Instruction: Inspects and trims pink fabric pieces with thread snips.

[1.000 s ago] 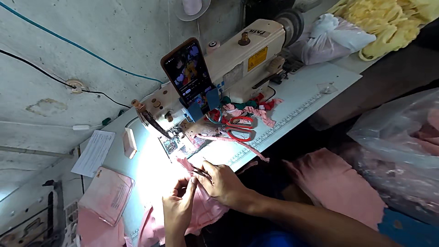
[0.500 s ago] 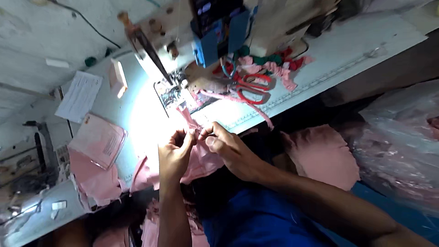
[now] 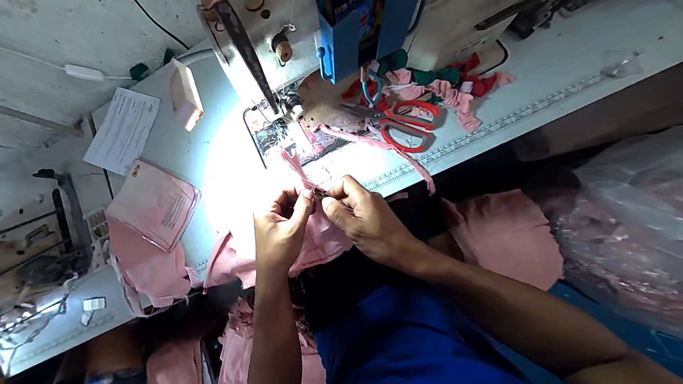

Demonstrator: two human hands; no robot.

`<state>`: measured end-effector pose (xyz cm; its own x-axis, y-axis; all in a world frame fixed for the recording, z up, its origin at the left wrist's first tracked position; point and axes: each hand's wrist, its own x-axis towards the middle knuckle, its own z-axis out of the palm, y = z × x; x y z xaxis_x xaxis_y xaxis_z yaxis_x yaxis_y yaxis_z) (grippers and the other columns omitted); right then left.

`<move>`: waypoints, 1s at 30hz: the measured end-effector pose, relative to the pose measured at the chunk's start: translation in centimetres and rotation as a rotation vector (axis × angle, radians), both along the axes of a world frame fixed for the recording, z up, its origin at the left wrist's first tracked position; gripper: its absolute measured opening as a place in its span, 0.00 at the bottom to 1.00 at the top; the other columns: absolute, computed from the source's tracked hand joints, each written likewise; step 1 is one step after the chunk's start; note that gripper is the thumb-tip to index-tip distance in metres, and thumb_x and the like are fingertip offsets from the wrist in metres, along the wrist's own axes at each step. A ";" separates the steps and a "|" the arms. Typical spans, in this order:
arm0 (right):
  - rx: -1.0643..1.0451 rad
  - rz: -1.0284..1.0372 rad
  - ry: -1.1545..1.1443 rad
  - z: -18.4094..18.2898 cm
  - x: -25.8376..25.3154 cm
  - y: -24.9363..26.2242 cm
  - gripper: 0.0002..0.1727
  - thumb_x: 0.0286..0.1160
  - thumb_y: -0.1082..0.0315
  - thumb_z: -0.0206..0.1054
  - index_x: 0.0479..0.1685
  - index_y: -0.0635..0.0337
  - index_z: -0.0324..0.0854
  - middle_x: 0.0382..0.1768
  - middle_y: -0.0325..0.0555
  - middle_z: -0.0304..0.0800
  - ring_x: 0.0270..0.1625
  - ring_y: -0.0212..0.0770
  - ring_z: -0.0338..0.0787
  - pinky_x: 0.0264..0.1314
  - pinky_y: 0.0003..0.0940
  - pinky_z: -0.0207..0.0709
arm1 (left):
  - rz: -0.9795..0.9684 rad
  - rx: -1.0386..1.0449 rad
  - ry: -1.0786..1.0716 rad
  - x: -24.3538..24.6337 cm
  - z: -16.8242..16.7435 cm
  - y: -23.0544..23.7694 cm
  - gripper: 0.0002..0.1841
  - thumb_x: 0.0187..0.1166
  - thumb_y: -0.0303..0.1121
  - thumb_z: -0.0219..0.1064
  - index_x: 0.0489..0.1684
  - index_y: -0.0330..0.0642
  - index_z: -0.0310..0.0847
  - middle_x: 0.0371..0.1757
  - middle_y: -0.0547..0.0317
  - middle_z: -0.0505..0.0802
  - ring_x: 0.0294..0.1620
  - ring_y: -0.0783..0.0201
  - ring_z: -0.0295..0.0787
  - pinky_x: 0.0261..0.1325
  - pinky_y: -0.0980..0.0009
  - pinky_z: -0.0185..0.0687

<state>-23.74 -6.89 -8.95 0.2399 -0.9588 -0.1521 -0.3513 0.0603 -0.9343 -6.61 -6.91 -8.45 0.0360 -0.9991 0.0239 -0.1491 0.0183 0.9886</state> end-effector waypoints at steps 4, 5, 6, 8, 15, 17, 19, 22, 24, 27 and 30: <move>-0.011 -0.019 -0.006 0.1 0.2 -0.1 0.10 0.86 0.53 0.59 0.47 0.47 0.78 0.19 0.29 0.78 0.20 0.27 0.78 0.22 0.29 0.71 | 0.009 0.010 -0.012 -0.2 0.1 0.0 0.04 0.81 0.27 0.67 0.37 0.40 0.87 0.28 0.61 0.91 0.28 0.70 0.88 0.35 0.73 0.87; -0.021 -0.020 -0.011 0.1 0.2 -0.2 0.10 0.86 0.53 0.59 0.47 0.47 0.78 0.19 0.29 0.78 0.20 0.27 0.78 0.22 0.28 0.71 | 0.006 0.011 -0.019 -0.2 0.2 0.0 0.04 0.82 0.27 0.67 0.37 0.40 0.87 0.28 0.62 0.91 0.27 0.70 0.87 0.35 0.74 0.87; -0.028 -0.020 -0.018 0.1 0.3 -0.2 0.10 0.86 0.53 0.59 0.46 0.47 0.78 0.19 0.29 0.78 0.20 0.27 0.77 0.22 0.28 0.70 | 0.005 0.013 -0.019 -0.3 0.2 0.0 0.04 0.82 0.27 0.67 0.37 0.40 0.87 0.28 0.62 0.91 0.27 0.70 0.87 0.35 0.74 0.87; -0.041 -0.022 -0.040 0.0 0.3 -0.4 0.10 0.86 0.54 0.60 0.45 0.48 0.77 0.19 0.29 0.77 0.19 0.27 0.77 0.21 0.27 0.70 | 0.005 0.014 -0.013 -0.3 0.3 0.0 0.05 0.82 0.27 0.66 0.37 0.40 0.87 0.28 0.61 0.91 0.28 0.70 0.88 0.35 0.74 0.87; 0.084 0.017 -0.403 -1.3 0.2 -1.3 0.10 0.88 0.62 0.58 0.39 0.55 0.76 0.20 0.37 0.74 0.21 0.29 0.73 0.24 0.24 0.67 | -0.001 0.022 0.014 -0.3 0.3 -0.1 0.05 0.83 0.28 0.66 0.38 0.39 0.86 0.29 0.59 0.91 0.29 0.68 0.89 0.38 0.72 0.88; 0.146 0.024 -0.490 -1.3 0.2 -1.5 0.10 0.88 0.63 0.58 0.37 0.56 0.75 0.18 0.37 0.70 0.19 0.28 0.70 0.23 0.22 0.64 | 0.001 0.030 0.020 -0.3 0.2 -0.1 0.05 0.83 0.28 0.66 0.38 0.39 0.87 0.29 0.60 0.91 0.29 0.69 0.89 0.38 0.72 0.88; 0.103 0.019 -0.424 -1.3 0.2 -1.4 0.10 0.88 0.62 0.59 0.37 0.56 0.75 0.18 0.38 0.73 0.19 0.30 0.72 0.23 0.24 0.65 | 0.002 0.035 0.025 -0.3 0.2 -0.1 0.05 0.83 0.28 0.66 0.38 0.39 0.87 0.29 0.60 0.91 0.30 0.68 0.89 0.38 0.72 0.88; 0.006 -0.017 -0.267 -1.0 0.3 -1.2 0.09 0.87 0.60 0.61 0.40 0.53 0.77 0.21 0.35 0.78 0.21 0.29 0.77 0.22 0.26 0.71 | 0.002 0.030 0.019 -0.4 0.2 -0.2 0.05 0.83 0.28 0.66 0.38 0.39 0.87 0.29 0.60 0.91 0.29 0.69 0.88 0.37 0.72 0.88; 0.118 -0.005 -0.447 -1.2 0.4 -1.4 0.09 0.88 0.63 0.58 0.38 0.55 0.76 0.19 0.36 0.72 0.19 0.29 0.71 0.21 0.23 0.65 | -0.003 0.029 0.017 -0.3 0.2 -0.2 0.05 0.83 0.28 0.66 0.38 0.39 0.87 0.29 0.60 0.91 0.29 0.69 0.88 0.38 0.72 0.88; 0.437 0.062 -0.786 -1.2 0.2 -1.8 0.14 0.92 0.62 0.52 0.34 0.52 0.73 0.14 0.31 0.62 0.14 0.22 0.59 0.17 0.16 0.54 | -0.032 0.018 0.030 0.0 0.1 -0.3 0.04 0.82 0.27 0.67 0.37 0.39 0.85 0.28 0.60 0.90 0.28 0.69 0.87 0.37 0.72 0.86; 0.510 0.085 -0.827 -1.0 -0.1 -1.9 0.17 0.93 0.59 0.49 0.32 0.52 0.75 0.14 0.31 0.62 0.13 0.22 0.57 0.16 0.16 0.52 | -0.049 0.009 0.047 0.1 0.0 -0.4 0.04 0.82 0.26 0.67 0.37 0.38 0.85 0.28 0.59 0.89 0.28 0.68 0.86 0.36 0.72 0.86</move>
